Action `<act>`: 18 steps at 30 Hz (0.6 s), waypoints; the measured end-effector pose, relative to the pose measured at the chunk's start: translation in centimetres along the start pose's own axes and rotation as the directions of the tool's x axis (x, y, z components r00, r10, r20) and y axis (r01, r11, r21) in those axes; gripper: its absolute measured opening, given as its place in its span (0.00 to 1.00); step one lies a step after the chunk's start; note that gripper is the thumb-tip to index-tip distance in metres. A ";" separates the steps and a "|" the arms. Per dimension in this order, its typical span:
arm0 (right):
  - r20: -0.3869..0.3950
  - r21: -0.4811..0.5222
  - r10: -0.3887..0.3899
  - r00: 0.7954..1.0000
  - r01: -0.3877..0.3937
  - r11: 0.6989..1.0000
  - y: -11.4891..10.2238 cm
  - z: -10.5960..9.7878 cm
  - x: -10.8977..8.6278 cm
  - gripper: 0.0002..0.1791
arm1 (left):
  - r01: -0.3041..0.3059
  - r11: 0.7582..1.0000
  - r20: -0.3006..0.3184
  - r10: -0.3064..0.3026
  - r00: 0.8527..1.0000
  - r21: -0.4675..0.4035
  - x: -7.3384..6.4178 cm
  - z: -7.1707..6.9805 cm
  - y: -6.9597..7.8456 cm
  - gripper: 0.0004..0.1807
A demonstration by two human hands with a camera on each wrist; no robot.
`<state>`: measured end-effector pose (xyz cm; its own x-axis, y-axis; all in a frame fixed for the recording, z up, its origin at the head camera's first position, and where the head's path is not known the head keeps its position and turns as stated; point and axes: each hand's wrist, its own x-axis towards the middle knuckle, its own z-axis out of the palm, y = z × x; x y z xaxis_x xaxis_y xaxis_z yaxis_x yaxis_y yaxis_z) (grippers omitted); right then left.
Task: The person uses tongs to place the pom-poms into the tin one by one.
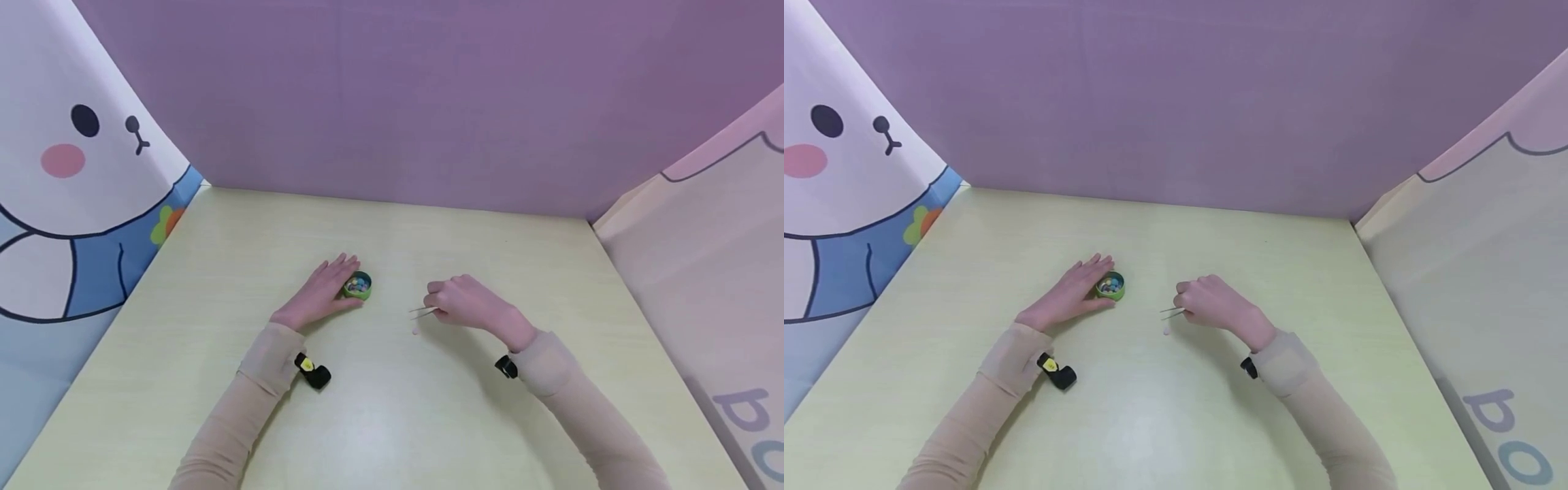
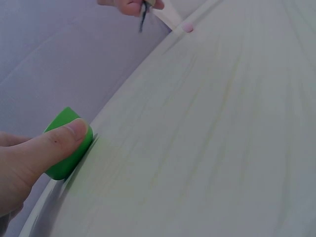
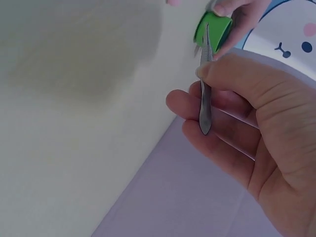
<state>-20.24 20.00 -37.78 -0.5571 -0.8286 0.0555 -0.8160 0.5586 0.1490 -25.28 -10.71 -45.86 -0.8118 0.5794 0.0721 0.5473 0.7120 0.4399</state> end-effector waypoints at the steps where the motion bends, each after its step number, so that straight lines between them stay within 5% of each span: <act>1: 0.007 0.004 -0.002 1.000 0.002 1.000 -0.1 0.1 -0.2 0.08 | 0.002 1.000 0.003 -0.002 1.000 0.001 -0.1 0.0 0.0 0.48; 18: 0.028 0.025 -0.019 0.999 0.018 1.000 -0.9 1.0 -1.5 0.06 | 0.009 1.000 0.008 -0.009 1.000 0.008 0.0 -0.1 0.1 0.48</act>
<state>-18.85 20.78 -39.01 -0.5458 -0.8375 0.0252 -0.8294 0.5443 0.1256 -25.22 -10.74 -45.70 -0.8152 0.5759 0.0611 0.5415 0.7205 0.4331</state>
